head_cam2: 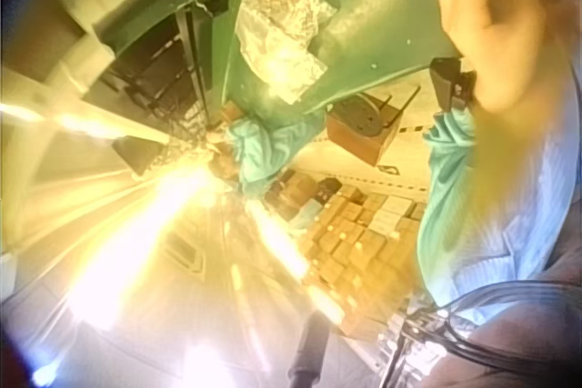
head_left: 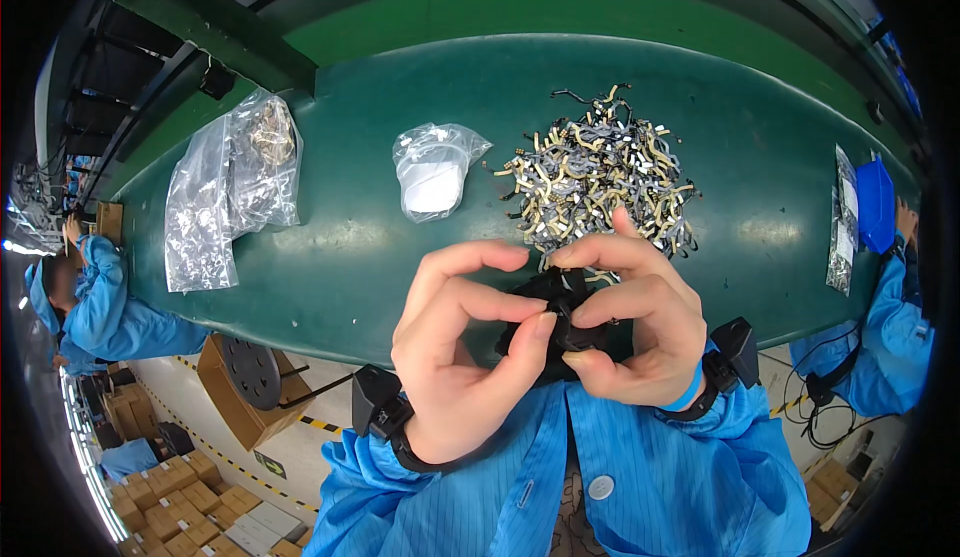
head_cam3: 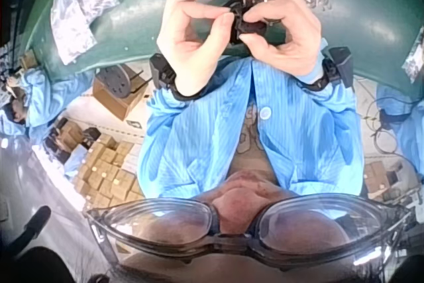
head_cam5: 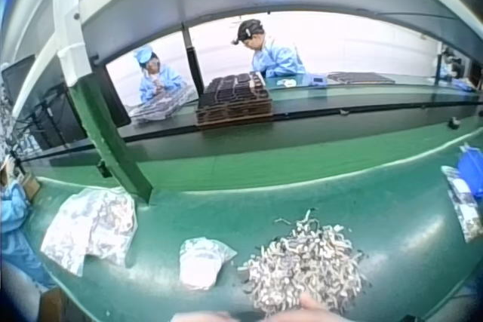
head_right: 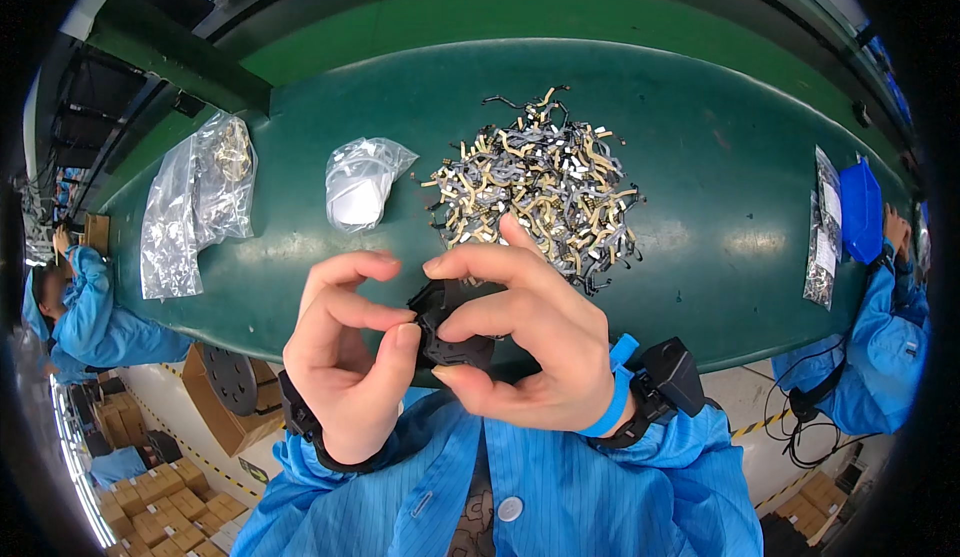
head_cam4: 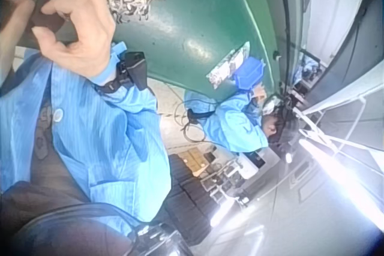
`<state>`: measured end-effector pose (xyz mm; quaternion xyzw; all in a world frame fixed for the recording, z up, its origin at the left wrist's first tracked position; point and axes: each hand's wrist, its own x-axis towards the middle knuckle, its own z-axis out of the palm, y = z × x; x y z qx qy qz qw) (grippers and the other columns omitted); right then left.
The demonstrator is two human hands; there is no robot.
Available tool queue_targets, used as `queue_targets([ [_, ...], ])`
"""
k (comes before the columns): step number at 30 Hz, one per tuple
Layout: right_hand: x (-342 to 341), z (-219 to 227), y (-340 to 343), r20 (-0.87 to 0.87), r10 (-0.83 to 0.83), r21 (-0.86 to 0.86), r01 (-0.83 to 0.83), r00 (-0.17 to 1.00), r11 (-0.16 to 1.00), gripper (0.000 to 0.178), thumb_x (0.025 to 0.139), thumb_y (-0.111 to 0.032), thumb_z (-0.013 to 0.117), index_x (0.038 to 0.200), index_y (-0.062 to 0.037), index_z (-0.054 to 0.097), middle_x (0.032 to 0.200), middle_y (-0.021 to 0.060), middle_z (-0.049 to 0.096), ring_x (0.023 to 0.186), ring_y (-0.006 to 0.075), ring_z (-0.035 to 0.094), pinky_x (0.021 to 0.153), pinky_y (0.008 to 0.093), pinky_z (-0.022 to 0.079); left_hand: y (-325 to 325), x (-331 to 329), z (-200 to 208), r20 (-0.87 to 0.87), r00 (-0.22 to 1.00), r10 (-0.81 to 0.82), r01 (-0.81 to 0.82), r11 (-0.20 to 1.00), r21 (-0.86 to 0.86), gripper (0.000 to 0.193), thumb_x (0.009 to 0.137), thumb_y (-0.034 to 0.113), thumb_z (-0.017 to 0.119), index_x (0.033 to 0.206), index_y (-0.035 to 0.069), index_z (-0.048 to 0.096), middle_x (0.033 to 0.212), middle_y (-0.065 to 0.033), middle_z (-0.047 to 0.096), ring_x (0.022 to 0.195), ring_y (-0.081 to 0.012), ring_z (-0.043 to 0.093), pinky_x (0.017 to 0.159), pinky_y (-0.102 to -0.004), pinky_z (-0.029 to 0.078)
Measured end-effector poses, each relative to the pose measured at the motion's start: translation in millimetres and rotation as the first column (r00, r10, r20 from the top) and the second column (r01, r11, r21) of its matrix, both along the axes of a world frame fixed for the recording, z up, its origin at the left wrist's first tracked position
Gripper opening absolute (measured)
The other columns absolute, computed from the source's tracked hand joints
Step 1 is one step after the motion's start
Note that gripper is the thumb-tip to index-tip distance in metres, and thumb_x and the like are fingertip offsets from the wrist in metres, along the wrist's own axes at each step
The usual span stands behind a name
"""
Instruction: Assembling small wire connectors into plastic housings at a factory workbench.
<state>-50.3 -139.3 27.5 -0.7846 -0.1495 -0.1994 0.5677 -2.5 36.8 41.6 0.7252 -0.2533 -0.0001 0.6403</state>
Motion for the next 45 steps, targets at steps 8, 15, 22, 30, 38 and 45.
queue_targets([
  [8, 0.6, 3.2, 2.6, 0.036, -0.042, -0.083, 0.045, 0.998, 0.995, 0.028, 0.072, -0.013, 0.080, 0.094, -0.0073, 0.064, 0.115, 0.0177, 0.063, 0.105, 0.0294, 0.064, 0.110, 0.0537, 0.029, -8.8, -11.2, -9.9, -0.436, 0.895, -0.091, -0.081, 0.929, -0.360, 0.011, 0.078, -0.007, 0.068, 0.084, 0.001, 0.063, 0.118, -0.0135, 0.056, 0.108, -0.0223, 0.055, 0.097, -0.0354, 0.040],
  [15, 1.0, 3.7, 0.1, 0.062, -0.032, -0.109, 0.038, 0.998, 0.993, 0.020, 0.070, -0.013, 0.080, 0.085, -0.0098, 0.066, 0.113, 0.0184, 0.063, 0.103, 0.0302, 0.064, 0.110, 0.0532, 0.029, -0.3, 0.8, -8.6, 0.007, 1.000, 0.019, -0.018, 0.996, -0.086, 0.016, 0.074, -0.006, 0.073, 0.086, 0.001, 0.065, 0.115, -0.0152, 0.056, 0.107, -0.0240, 0.057, 0.091, -0.0352, 0.046],
  [22, 0.1, -2.2, 0.0, 0.069, -0.007, -0.012, 0.008, 0.998, 1.000, 0.024, 0.073, -0.016, 0.079, 0.090, -0.0087, 0.065, 0.113, 0.0180, 0.063, 0.103, 0.0297, 0.064, 0.110, 0.0519, 0.029, -1.0, 5.0, -4.6, 0.212, 0.976, -0.045, 0.044, 0.999, 0.009, 0.016, 0.072, -0.005, 0.076, 0.085, 0.000, 0.067, 0.107, -0.0153, 0.062, 0.099, -0.0251, 0.062, 0.084, -0.0349, 0.051],
  [30, 0.4, 2.9, -0.9, 0.034, -0.027, -0.063, 0.029, 0.999, 0.998, 0.032, 0.074, -0.016, 0.079, 0.100, -0.0058, 0.063, 0.114, 0.0170, 0.064, 0.104, 0.0286, 0.064, 0.110, 0.0515, 0.029, -5.5, -8.0, -7.4, -0.036, 0.998, 0.058, -0.061, 0.994, -0.095, 0.020, 0.069, -0.005, 0.077, 0.087, 0.001, 0.068, 0.104, -0.0134, 0.065, 0.094, -0.0250, 0.064, 0.085, -0.0329, 0.049],
  [38, 0.1, 2.3, -1.2, 0.039, -0.032, -0.057, 0.034, 0.999, 0.998, 0.031, 0.074, -0.016, 0.079, 0.099, -0.0055, 0.064, 0.115, 0.0171, 0.064, 0.106, 0.0288, 0.063, 0.110, 0.0518, 0.029, 1.5, 0.5, 8.6, 0.428, 0.903, 0.032, -0.180, 0.934, 0.310, 0.025, 0.066, 0.005, 0.081, 0.087, 0.011, 0.071, 0.102, -0.0047, 0.069, 0.096, -0.0204, 0.067, 0.097, -0.0374, 0.036],
  [45, 1.9, 6.4, -0.7, 0.019, -0.013, -0.037, 0.013, 1.000, 0.999, 0.031, 0.072, -0.014, 0.080, 0.098, -0.0058, 0.065, 0.115, 0.0169, 0.064, 0.106, 0.0289, 0.063, 0.110, 0.0522, 0.030, 12.1, 9.2, 23.9, 0.554, 0.828, -0.087, -0.180, 0.894, 0.410, 0.020, 0.069, 0.006, 0.079, 0.085, 0.013, 0.070, 0.099, -0.0032, 0.070, 0.095, -0.0202, 0.067, 0.098, -0.0380, 0.035],
])
